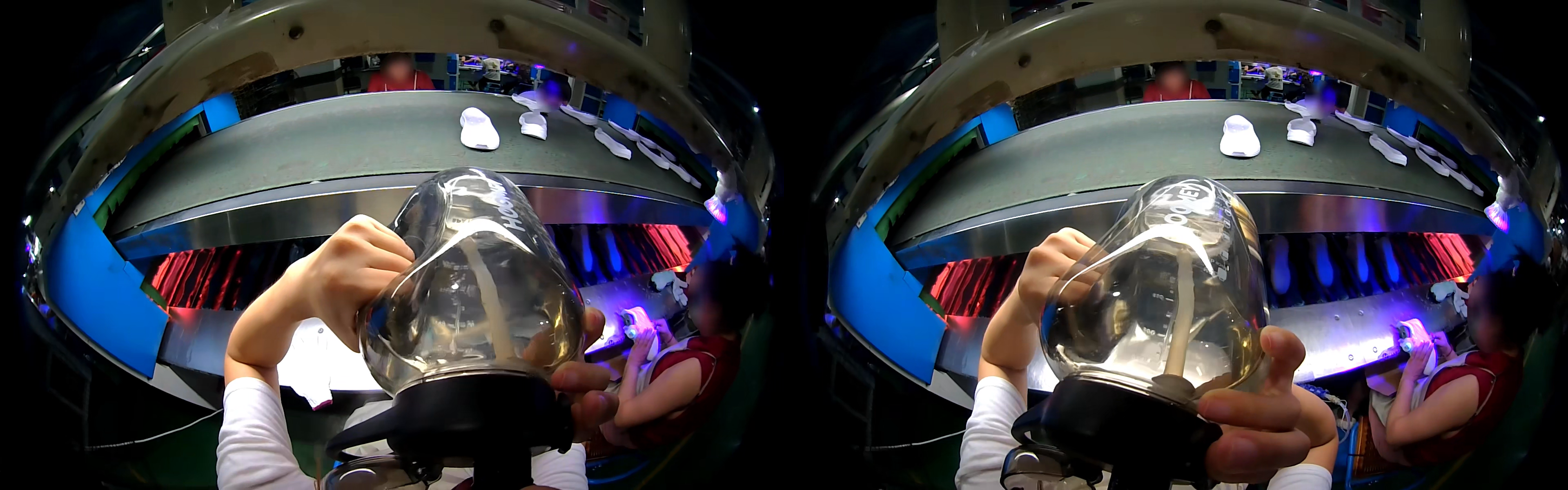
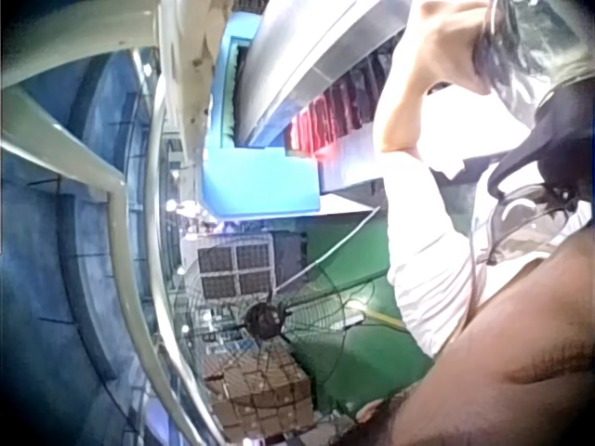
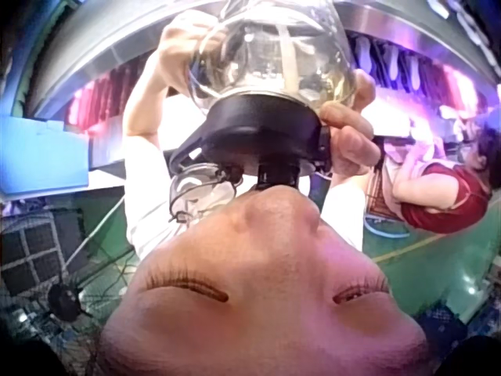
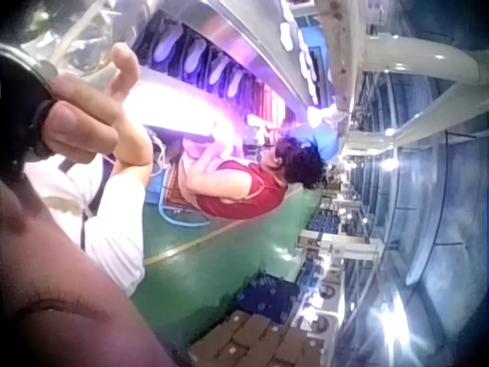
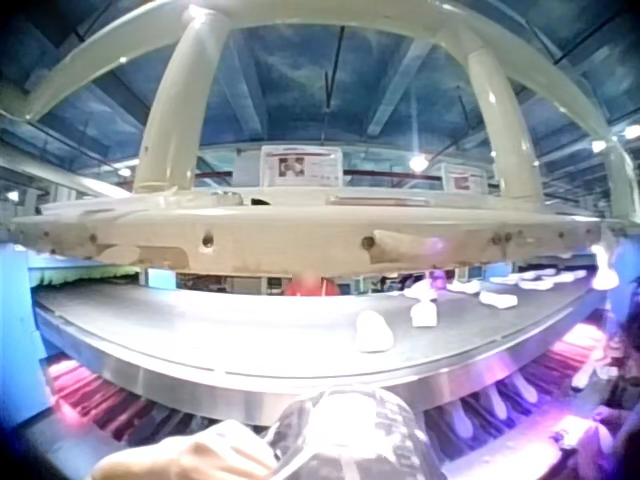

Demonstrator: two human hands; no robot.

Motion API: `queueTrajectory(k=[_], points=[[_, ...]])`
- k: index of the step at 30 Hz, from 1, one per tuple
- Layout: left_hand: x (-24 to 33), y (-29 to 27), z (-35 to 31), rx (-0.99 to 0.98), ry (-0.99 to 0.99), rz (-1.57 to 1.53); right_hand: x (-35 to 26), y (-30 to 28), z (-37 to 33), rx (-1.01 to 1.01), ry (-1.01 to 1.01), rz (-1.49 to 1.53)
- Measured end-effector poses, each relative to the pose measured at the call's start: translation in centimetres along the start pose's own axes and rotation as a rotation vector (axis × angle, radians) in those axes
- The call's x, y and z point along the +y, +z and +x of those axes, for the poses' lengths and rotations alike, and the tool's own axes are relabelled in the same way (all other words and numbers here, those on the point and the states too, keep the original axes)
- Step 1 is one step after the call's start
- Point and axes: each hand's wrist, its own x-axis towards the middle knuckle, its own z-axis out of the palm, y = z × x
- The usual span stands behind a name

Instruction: The person uses a brush to apply a liquid substance to the edges and bottom surface of a shoe sole. The person picks up a sole from a conveyor belt, paints the perimeter and parts of the base by hand, and then places the sole back onto the belt, repeating this with multiple soles.

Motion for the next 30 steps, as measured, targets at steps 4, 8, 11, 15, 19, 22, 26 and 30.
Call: queueTrajectory(k=[4, 8, 11, 15, 19, 22, 26, 30], points=[[0.3, -0.1, -0.2, 0.007, 0.0, -0.007, -0.4, -0.5, -0.2, -0.049, 0.025, -0.025], [0.5, -0.2, 0.0, -0.009, -0.006, 0.01, -0.4, -0.6, -0.2, -0.043, 0.006, 0.005], [0.4, -0.2, -0.1, -0.024, 0.004, 0.024, -0.6, -0.6, 0.0, -0.068, 0.02, 0.002], [0.3, 0.0, -0.1, -0.006, 0.007, 0.003, -0.6, -0.5, 0.2, -0.083, 0.022, 0.018], [0.5, 0.1, -0.4, -0.015, 0.0, -0.01, -0.8, -0.5, 0.1, -0.079, 0.021, -0.015], [0.8, 0.6, -0.8, 0.019, -0.038, -0.061, -1.1, -0.2, -0.2, -0.068, 0.039, -0.06], [1.0, 2.5, -3.1, 0.106, -0.118, -0.164, -1.5, 0.2, -0.7, -0.068, 0.109, -0.224], [1.9, 4.2, -7.2, 0.15, -0.277, -0.182, 0.0, -1.8, -2.6, -0.105, 0.263, -0.098]])
